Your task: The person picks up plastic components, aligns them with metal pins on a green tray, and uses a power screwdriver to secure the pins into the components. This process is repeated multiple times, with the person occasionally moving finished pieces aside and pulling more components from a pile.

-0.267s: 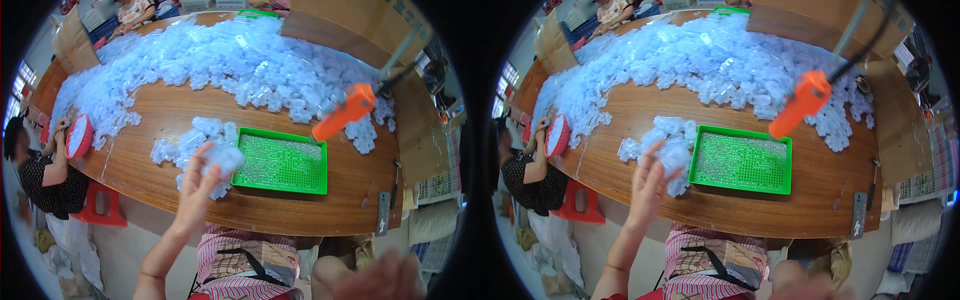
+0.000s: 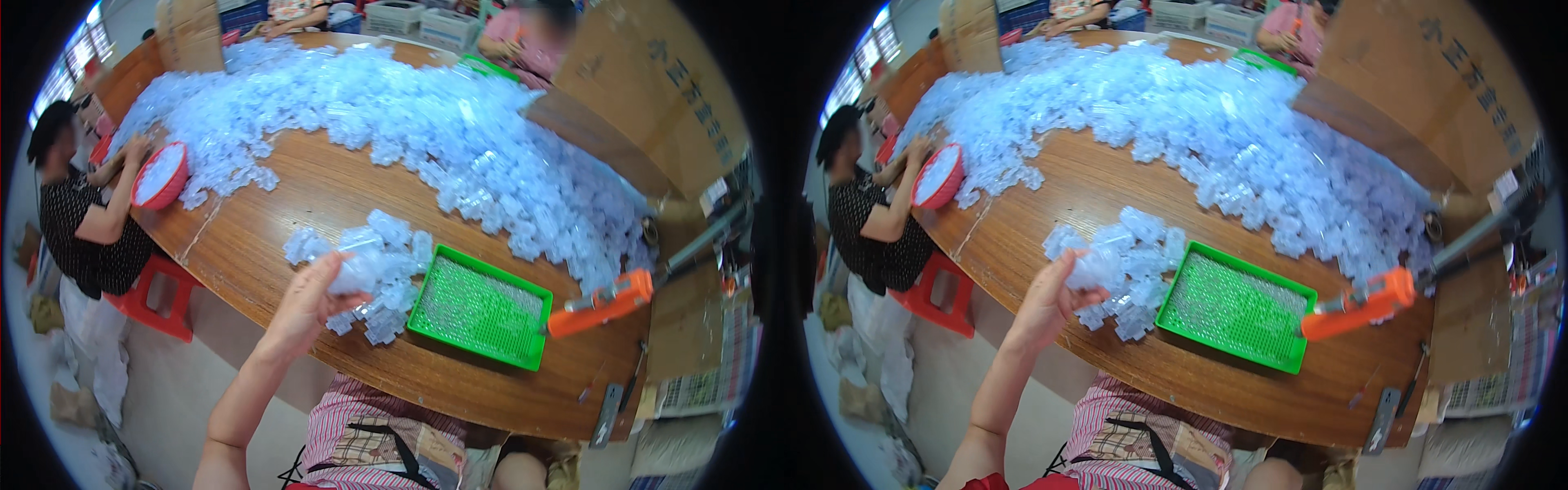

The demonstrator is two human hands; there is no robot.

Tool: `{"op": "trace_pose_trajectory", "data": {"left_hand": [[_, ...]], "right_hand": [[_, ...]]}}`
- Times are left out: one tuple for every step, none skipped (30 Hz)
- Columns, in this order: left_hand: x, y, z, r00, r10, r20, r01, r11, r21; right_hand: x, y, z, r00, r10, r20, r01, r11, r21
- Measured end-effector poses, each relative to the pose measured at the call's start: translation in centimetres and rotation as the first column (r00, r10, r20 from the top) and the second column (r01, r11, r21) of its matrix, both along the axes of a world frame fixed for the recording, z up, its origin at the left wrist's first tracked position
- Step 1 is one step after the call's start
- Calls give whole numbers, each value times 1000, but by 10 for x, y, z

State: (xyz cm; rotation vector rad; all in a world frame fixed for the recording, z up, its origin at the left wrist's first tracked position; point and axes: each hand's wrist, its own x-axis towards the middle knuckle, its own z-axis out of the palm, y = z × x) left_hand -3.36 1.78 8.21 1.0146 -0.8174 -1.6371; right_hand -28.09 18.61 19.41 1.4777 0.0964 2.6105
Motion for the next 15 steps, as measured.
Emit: {"op": "trace_pose_trajectory", "data": {"left_hand": [[-3, 1, -3, 983, -87, -159, 102, 991, 89], [-4, 4, -6, 936, -150, -317, 210, 964, 163], [-7, 7, -4, 894, -167, -416, 276, 936, 219], [-9, 10, -8, 832, -201, -516, 347, 916, 202], [-10, 14, -12, 756, -234, -611, 418, 891, 177], [-4, 22, -16, 732, -199, -651, 407, 895, 184], [-5, 26, -15, 726, -203, -657, 421, 887, 191], [-9, 26, -19, 714, -218, -666, 448, 873, 195], [-14, 27, -18, 697, -232, -679, 473, 860, 191], [-18, 26, -16, 684, -239, -690, 487, 853, 187], [-21, 26, -15, 719, -238, -653, 464, 864, 195], [-23, 27, -16, 753, -236, -615, 440, 875, 203], [-24, 27, -18, 748, -232, -622, 441, 874, 205], [-24, 27, -20, 773, -248, -584, 436, 877, 204], [-24, 27, -22, 799, -264, -541, 428, 881, 203]], "right_hand": [[1, -10, -17, 992, 97, -84, -95, 995, 29], [7, -23, -27, 967, 202, -159, -192, 979, 71], [14, -33, -36, 960, 145, -240, -45, 924, 379], [16, -47, -53, 910, 7, -414, 270, 748, 606], [8, -59, -61, 722, 66, -689, 531, 584, 613], [27, -86, -74, 805, 415, -424, 240, 425, 873], [33, -99, -76, 767, 512, -386, 238, 331, 913], [36, -108, -84, 733, 589, -339, 251, 230, 940], [37, -113, -91, 718, 627, -303, 217, 212, 953], [40, -115, -96, 700, 664, -264, 182, 192, 964], [47, -116, -99, 738, 646, -196, 107, 175, 979], [46, -117, -103, 737, 647, -199, 116, 169, 979], [44, -118, -109, 732, 654, -190, 126, 143, 982], [43, -119, -112, 727, 663, -179, 135, 117, 984], [45, -118, -112, 725, 665, -177, 139, 111, 984]]}}
